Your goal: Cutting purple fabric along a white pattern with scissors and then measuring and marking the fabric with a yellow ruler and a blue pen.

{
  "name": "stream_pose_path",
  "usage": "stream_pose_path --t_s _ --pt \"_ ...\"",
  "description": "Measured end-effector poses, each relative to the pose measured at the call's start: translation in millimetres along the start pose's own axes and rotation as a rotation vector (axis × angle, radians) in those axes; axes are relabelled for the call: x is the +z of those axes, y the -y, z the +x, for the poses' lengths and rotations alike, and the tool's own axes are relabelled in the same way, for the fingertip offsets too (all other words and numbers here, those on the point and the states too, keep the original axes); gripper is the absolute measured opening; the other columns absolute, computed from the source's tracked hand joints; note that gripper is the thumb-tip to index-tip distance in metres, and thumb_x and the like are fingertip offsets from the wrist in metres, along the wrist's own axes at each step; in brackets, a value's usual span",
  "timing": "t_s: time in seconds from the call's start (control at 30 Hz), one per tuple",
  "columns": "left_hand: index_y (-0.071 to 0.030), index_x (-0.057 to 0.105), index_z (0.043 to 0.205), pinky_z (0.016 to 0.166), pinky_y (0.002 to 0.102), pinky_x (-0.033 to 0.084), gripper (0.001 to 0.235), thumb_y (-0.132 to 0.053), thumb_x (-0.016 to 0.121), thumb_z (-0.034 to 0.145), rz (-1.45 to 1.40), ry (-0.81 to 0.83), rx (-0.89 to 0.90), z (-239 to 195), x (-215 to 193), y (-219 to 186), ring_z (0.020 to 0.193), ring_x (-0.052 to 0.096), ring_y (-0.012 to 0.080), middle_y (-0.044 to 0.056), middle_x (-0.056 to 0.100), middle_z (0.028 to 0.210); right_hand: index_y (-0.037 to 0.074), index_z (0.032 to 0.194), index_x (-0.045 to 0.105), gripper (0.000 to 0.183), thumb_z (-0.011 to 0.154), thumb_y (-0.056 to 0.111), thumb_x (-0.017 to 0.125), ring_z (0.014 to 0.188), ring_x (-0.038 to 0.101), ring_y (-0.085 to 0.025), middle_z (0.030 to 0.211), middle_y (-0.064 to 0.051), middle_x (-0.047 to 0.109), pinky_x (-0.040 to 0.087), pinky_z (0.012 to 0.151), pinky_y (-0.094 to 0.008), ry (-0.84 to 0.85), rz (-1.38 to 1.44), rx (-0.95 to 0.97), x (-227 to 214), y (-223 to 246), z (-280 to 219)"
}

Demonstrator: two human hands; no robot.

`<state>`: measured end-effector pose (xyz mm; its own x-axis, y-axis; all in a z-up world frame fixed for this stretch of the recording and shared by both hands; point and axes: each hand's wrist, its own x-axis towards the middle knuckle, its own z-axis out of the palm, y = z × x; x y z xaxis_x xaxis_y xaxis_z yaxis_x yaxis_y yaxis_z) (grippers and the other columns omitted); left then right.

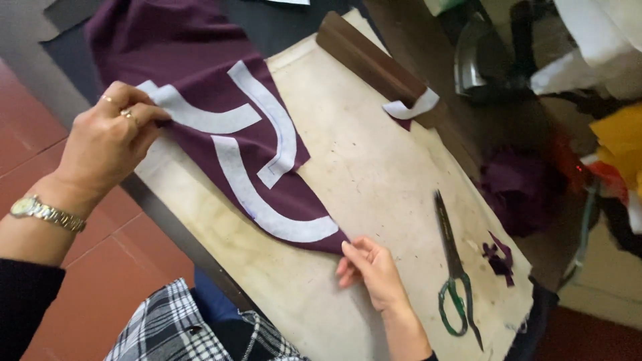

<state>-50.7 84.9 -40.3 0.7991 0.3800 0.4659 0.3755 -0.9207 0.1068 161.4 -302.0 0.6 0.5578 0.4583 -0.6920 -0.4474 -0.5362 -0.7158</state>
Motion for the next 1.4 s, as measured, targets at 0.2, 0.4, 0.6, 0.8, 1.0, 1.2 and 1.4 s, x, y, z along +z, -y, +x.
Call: stream_pose_path --t_s 0.2,0.4,0.6,0.8,1.0,1.2,1.4 --pt "-0.018 0.073 0.102 0.077 0.036 0.051 0.031 -0.007 0.067 0.074 0.018 0.039 -0.052 15 -5 -10 0.088 0.057 0.0259 0.004 0.061 0.105 -0.002 0.086 0.064 0.021 0.089 0.019 0.066 0.035 0.047 -0.019 0.055 -0.016 0.060 0.036 0.039 -0.027 -0.042 -0.194 0.013 10 3 -2" --pt "-0.012 0.070 0.104 0.081 0.045 0.047 0.027 -0.014 0.059 0.080 -0.290 0.189 -0.137 64 20 -46 0.093 0.055 0.0309 0.010 0.059 0.106 0.000 0.076 0.072 0.010 0.078 0.009 0.077 0.069 0.054 -0.013 0.078 -0.005 0.056 0.051 0.052 -0.025 -0.075 -0.313 -0.354 8 -9 7" --pt "-0.008 0.059 0.107 0.074 0.046 0.052 0.039 -0.038 0.069 0.084 -0.230 0.389 -0.115 90 81 -65 0.097 0.055 0.0311 0.013 0.051 0.107 -0.001 0.084 0.069 0.008 0.084 0.007 0.067 0.069 0.068 -0.019 0.087 -0.012 0.072 0.056 0.052 -0.027 0.015 -0.181 -0.332 18 5 0" --pt "-0.007 0.055 0.094 0.054 0.051 0.051 0.022 -0.028 0.061 0.094 -0.242 0.424 -0.140 110 78 -73 0.078 0.064 0.0326 0.010 0.051 0.098 -0.002 0.087 0.058 0.017 0.090 0.014 0.063 0.030 0.053 -0.023 0.045 -0.016 0.058 0.040 0.032 -0.030 0.046 -0.071 -0.085 21 8 -1" --pt "-0.013 0.057 0.106 0.062 0.042 0.049 0.026 -0.028 0.067 0.087 -0.117 0.221 -0.066 102 65 -79 0.082 0.056 0.0271 0.007 0.049 0.102 -0.002 0.095 0.059 0.021 0.090 0.018 0.061 0.030 0.050 -0.021 0.064 -0.025 0.072 0.038 0.032 -0.028 0.007 -0.119 0.079 27 16 -5" --pt "-0.010 0.060 0.101 0.072 0.041 0.045 0.022 -0.024 0.066 0.085 -0.111 0.036 -0.127 64 30 -74 0.083 0.054 0.0289 0.010 0.052 0.098 -0.004 0.091 0.064 0.019 0.086 0.014 0.068 0.031 0.050 -0.021 0.065 -0.023 0.074 0.038 0.035 -0.028 -0.024 -0.141 0.125 27 12 -11" --pt "-0.009 0.063 0.104 0.077 0.043 0.048 0.041 -0.042 0.073 0.083 -0.038 0.178 -0.441 19 19 -50 0.094 0.054 0.0318 0.012 0.055 0.102 0.005 0.085 0.055 0.033 0.078 0.028 0.078 0.028 0.046 -0.019 0.047 -0.013 0.063 0.039 0.035 -0.028 -0.237 -0.388 0.104 49 10 -20"
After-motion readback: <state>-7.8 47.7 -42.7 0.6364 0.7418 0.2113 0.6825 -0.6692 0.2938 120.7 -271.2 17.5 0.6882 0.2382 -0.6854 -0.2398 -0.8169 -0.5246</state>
